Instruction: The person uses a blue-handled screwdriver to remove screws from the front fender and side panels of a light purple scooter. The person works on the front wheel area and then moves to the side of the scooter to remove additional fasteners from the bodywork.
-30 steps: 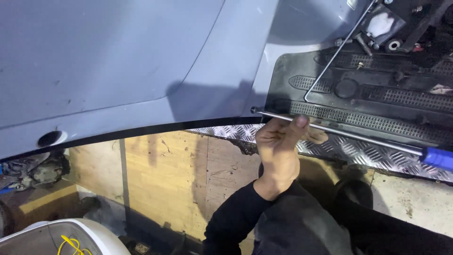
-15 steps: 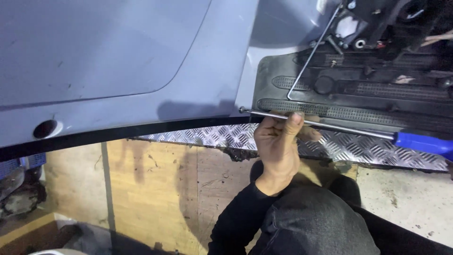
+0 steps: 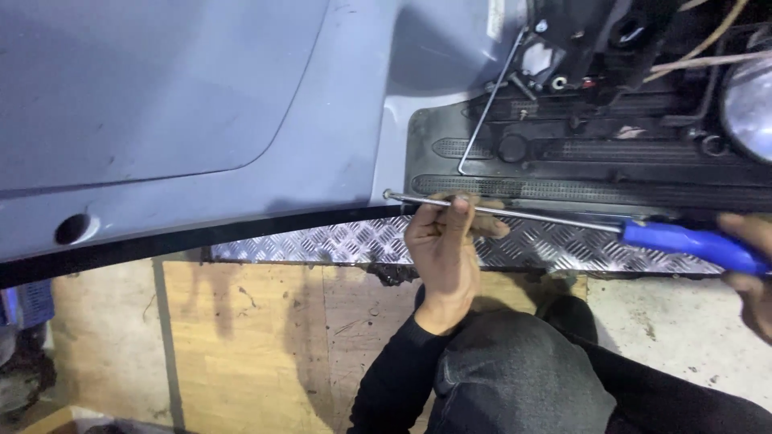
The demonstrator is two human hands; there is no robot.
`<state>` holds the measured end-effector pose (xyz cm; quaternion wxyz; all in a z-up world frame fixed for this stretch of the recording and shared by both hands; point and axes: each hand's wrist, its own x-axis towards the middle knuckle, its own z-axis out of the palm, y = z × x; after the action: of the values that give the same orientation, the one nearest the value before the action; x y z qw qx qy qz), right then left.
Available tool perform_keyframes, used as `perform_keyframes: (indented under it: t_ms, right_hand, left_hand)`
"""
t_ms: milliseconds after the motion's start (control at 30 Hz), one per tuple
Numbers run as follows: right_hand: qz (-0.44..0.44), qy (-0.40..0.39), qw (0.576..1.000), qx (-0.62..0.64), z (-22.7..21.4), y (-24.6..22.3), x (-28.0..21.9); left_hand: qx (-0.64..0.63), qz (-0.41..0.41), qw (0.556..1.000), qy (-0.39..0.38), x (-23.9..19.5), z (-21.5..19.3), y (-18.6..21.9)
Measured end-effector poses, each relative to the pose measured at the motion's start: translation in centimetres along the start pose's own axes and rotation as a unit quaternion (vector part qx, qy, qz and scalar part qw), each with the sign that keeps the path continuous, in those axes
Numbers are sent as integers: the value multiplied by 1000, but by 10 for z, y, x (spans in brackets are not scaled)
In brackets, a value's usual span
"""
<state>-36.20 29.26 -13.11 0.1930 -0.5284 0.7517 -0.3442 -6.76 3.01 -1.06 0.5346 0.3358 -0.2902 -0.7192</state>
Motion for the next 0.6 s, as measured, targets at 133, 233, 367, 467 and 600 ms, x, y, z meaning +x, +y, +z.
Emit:
perform_keyframes:
  t_ms: [133, 233, 367, 467, 600]
  right_hand:
    - [189, -130, 887, 400, -35, -135, 82]
    - [159, -140, 799, 563, -29, -93, 60]
    - [44, -31, 999, 3, -34, -134, 49]
    - [104, -39, 992, 59, -36, -161, 60]
    - [-15, -34, 998, -46, -32, -114, 47]
  left_hand:
    - [30, -8, 999, 14, 1, 1, 2]
    - [27, -11, 999, 29, 0, 1, 5]
    - [27, -13, 999, 19, -1, 1, 10]
    - [21, 0, 1000, 23, 1, -3, 7]
    - [20, -12, 999, 42, 1, -3, 10]
